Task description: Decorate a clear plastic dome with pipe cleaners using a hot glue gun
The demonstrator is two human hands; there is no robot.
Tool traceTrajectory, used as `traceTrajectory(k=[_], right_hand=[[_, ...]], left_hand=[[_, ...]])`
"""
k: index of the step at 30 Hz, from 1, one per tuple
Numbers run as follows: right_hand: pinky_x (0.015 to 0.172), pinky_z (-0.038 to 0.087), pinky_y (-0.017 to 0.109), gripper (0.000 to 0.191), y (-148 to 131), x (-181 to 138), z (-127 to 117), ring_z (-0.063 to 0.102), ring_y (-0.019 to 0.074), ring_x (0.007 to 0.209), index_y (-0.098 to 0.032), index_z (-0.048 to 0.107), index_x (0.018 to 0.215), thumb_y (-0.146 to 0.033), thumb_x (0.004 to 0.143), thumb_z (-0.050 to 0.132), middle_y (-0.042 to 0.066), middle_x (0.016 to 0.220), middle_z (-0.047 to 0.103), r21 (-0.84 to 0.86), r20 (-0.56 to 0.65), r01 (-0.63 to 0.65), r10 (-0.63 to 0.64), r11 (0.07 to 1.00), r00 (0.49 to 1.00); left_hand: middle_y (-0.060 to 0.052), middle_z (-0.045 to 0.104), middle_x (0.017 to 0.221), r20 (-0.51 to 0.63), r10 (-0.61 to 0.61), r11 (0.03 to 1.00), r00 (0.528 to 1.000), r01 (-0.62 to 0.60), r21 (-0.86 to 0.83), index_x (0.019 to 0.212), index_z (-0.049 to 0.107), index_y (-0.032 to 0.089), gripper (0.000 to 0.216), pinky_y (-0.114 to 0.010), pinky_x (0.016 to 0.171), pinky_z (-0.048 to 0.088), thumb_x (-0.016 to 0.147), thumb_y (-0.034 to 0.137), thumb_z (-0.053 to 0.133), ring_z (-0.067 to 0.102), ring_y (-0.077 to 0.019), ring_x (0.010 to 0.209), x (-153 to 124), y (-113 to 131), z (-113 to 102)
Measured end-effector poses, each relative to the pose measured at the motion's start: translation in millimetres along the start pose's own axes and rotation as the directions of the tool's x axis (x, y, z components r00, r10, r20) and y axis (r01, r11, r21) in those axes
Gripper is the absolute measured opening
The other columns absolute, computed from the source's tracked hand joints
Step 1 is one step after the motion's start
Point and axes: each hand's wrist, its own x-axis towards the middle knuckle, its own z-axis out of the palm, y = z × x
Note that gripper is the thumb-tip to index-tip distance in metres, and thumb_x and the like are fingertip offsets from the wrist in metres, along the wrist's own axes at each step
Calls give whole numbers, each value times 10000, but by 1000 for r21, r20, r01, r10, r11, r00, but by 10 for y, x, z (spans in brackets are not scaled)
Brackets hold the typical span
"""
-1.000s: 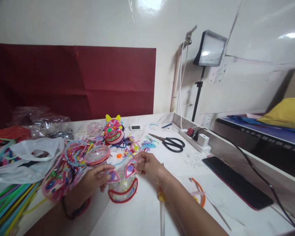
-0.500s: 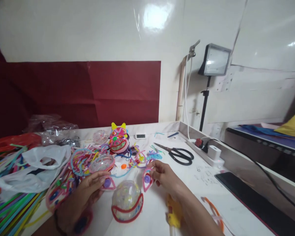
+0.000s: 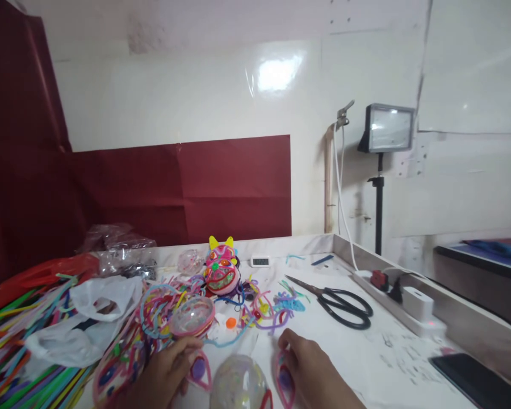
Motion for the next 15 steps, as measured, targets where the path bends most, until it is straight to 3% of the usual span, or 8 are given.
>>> traceTrajectory(k=[3, 5, 7, 10, 12, 15], right_hand=[[759, 499, 307, 312, 41, 17, 25, 684, 229, 878, -192, 668, 985, -68, 789, 459, 105, 958, 729, -163, -83, 45, -60, 986, 995], [826, 515, 317, 380, 72, 22, 33, 683, 238, 957, -185, 693, 1023, -31, 772, 453, 131, 1048, 714, -236, -115, 92, -122, 967, 986], [854, 523, 331, 397, 102, 17, 33, 683, 247, 980, -183, 708, 1027, -35, 778, 437, 146, 1068, 708, -293, -135, 120, -165, 948, 977], [827, 544, 367, 357, 145, 5, 27, 692, 267, 942, -180, 711, 1019, -132, 832, 410, 158, 1042, 708, -318, -156, 186, -245, 930, 957], [776, 556, 379, 364, 175, 2, 19, 698, 272, 888, -185, 707, 1005, -176, 843, 381, 154, 1001, 710, -325, -182, 230, -300, 917, 936], [721, 555, 387, 359, 214, 3, 4, 697, 276, 830, -203, 705, 973, -211, 846, 369, 145, 971, 712, -352, -239, 270, -365, 896, 900]], left_hand=[[-64, 725, 794, -82, 155, 982, 985, -145, 118, 1022, 690, 203, 314, -300, 580, 504, 820, 335, 491, 659, -209, 632, -9, -57, 12], [-95, 734, 1019, -131, 300, 935, 945, -263, 240, 1025, 706, 228, 296, -349, 754, 540, 796, 272, 524, 688, -261, 888, -15, -86, 25], [-93, 730, 1072, -157, 397, 879, 904, -326, 347, 1029, 710, 241, 312, -380, 880, 517, 766, 223, 542, 660, -279, 1022, -20, -83, 20], [-70, 748, 888, -204, 442, 853, 873, -340, 396, 884, 722, 227, 263, -338, 805, 531, 848, 247, 462, 693, -233, 854, -24, -14, -79], [-45, 737, 772, -344, 445, 861, 827, -290, 419, 775, 704, 225, 266, -293, 720, 517, 861, 284, 460, 687, -213, 760, -26, 51, -225], [-34, 713, 716, -512, 375, 897, 773, -162, 412, 899, 684, 194, 290, -268, 627, 482, 894, 334, 430, 657, -194, 650, -32, 121, -505]])
